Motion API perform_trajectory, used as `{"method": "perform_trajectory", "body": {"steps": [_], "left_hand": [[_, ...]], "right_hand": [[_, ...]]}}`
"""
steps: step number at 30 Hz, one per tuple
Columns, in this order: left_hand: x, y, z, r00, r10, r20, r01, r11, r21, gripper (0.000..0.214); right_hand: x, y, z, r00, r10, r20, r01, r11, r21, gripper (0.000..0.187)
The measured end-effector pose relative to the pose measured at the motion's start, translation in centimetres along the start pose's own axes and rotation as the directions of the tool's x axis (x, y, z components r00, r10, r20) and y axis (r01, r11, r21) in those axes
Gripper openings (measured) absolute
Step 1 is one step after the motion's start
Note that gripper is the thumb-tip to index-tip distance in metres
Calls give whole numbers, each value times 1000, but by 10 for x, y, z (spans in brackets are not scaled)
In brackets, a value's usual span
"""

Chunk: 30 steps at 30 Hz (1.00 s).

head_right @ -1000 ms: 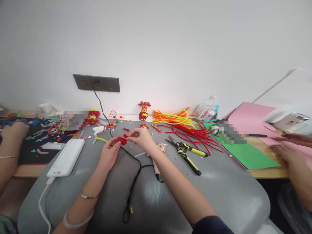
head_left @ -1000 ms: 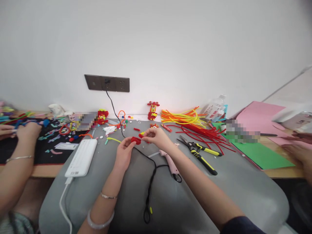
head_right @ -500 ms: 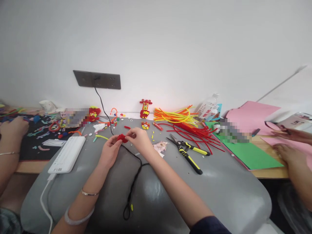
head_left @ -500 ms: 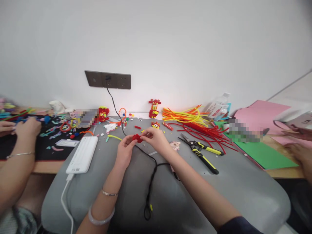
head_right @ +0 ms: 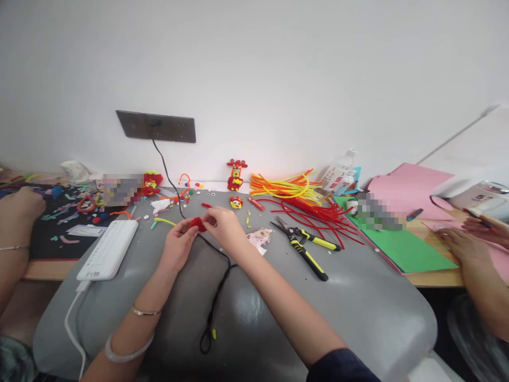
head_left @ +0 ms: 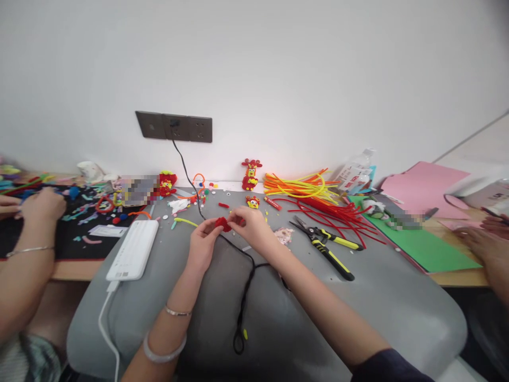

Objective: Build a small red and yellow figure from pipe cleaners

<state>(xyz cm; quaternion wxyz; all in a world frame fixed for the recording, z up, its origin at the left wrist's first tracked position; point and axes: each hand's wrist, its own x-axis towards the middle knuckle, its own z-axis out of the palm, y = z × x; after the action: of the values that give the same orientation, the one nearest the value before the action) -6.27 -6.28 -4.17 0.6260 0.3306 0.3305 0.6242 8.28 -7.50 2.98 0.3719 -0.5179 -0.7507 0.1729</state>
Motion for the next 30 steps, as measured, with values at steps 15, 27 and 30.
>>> {"method": "perform_trajectory", "body": {"steps": [15, 27, 30], "left_hand": [[0, -3, -3, 1000, 27, 1, -27, 992, 119, 32], [-2, -1, -2, 999, 32, -21, -29, 991, 128, 33], [-2, -1, -1, 1000, 27, -15, -25, 994, 111, 33]], "right_hand": [[-15, 4, 11, 987, -105, -121, 114, 991, 68, 15], [-18, 9, 16, 985, -124, -120, 129, 991, 39, 15], [-18, 9, 16, 987, -119, -111, 123, 992, 30, 16]]}}
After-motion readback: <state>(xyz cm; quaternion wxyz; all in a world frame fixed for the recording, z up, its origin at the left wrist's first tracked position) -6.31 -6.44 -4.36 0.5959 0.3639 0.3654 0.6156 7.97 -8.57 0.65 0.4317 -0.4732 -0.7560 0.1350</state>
